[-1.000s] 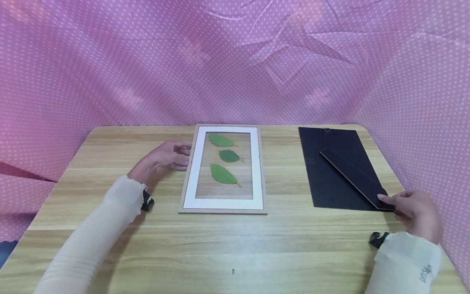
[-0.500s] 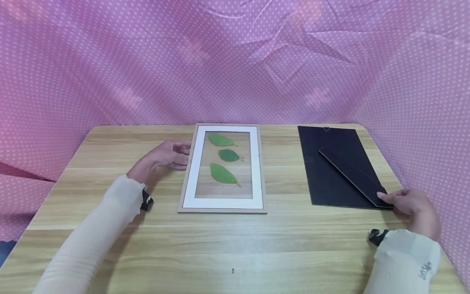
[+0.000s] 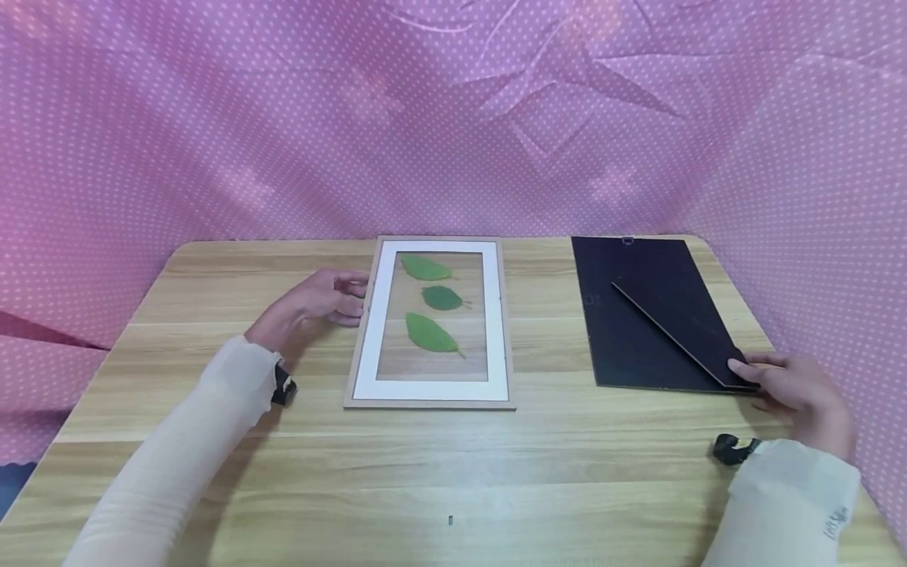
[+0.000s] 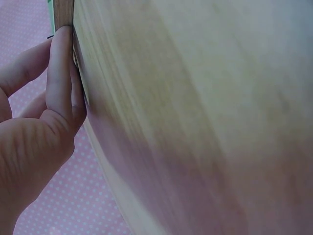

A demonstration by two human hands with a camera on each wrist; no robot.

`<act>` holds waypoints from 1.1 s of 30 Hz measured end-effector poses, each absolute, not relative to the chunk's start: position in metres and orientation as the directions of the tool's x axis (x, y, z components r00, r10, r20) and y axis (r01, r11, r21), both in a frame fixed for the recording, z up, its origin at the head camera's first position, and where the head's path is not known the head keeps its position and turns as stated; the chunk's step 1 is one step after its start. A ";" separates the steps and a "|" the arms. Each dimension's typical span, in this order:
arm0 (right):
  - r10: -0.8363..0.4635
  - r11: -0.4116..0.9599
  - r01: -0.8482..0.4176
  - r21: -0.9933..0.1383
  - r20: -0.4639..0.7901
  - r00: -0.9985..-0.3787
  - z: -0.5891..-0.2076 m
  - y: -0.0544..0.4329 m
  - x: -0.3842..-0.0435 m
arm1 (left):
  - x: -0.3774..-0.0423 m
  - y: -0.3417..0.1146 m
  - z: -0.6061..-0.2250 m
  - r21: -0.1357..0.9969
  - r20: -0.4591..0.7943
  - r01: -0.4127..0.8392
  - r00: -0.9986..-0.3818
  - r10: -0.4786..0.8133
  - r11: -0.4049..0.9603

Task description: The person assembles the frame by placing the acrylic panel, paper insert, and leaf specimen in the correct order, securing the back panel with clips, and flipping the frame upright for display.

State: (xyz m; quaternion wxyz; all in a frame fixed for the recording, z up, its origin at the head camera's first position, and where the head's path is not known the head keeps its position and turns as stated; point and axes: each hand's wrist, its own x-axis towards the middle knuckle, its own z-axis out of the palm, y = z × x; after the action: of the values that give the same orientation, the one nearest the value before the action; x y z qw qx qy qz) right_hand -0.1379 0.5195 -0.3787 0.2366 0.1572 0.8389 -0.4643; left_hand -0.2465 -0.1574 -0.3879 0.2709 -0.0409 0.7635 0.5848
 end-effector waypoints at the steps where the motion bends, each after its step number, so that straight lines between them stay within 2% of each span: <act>1: 0.029 0.461 0.504 -0.731 -0.554 -0.832 -0.380 0.521 -0.138 | -0.247 -0.157 -0.388 0.871 -0.462 -0.380 -0.850 0.253 0.312; 7: -0.046 0.066 0.491 -0.869 -0.494 -0.868 -0.388 0.523 -0.131 | -0.247 -0.157 -0.388 0.872 -0.462 -0.381 -0.849 0.256 0.308; 12: -0.141 -0.176 0.462 -0.869 -0.442 -0.886 -0.394 0.530 -0.131 | -0.246 -0.157 -0.387 0.871 -0.465 -0.386 -0.847 0.256 0.304; 16: -0.262 -0.269 0.419 -0.867 -0.353 -0.898 -0.397 0.535 -0.132 | -0.246 -0.156 -0.386 0.870 -0.466 -0.388 -0.847 0.255 0.303; 18: -0.360 -0.349 0.374 -0.859 -0.246 -0.900 -0.398 0.536 -0.132 | -0.245 -0.156 -0.386 0.870 -0.467 -0.388 -0.847 0.255 0.304; 22: -0.515 -0.528 0.323 -0.786 -0.007 -0.857 -0.401 0.535 -0.137 | -0.246 -0.156 -0.386 0.870 -0.467 -0.390 -0.848 0.251 0.303; 26: -0.560 -0.621 0.312 -0.719 0.128 -0.819 -0.399 0.530 -0.143 | -0.245 -0.156 -0.386 0.869 -0.468 -0.392 -0.850 0.244 0.303; 33: -0.606 -0.692 0.356 -0.628 0.238 -0.759 -0.398 0.522 -0.149 | -0.245 -0.156 -0.387 0.870 -0.466 -0.392 -0.851 0.242 0.297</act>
State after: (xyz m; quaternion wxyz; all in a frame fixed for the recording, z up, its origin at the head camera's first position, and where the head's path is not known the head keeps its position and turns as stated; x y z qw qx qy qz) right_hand -0.1487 0.5219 -0.3977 0.2694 -0.2192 0.2855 -0.8932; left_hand -0.2447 -0.1556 -0.3867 0.2684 -0.0496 0.7592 0.5908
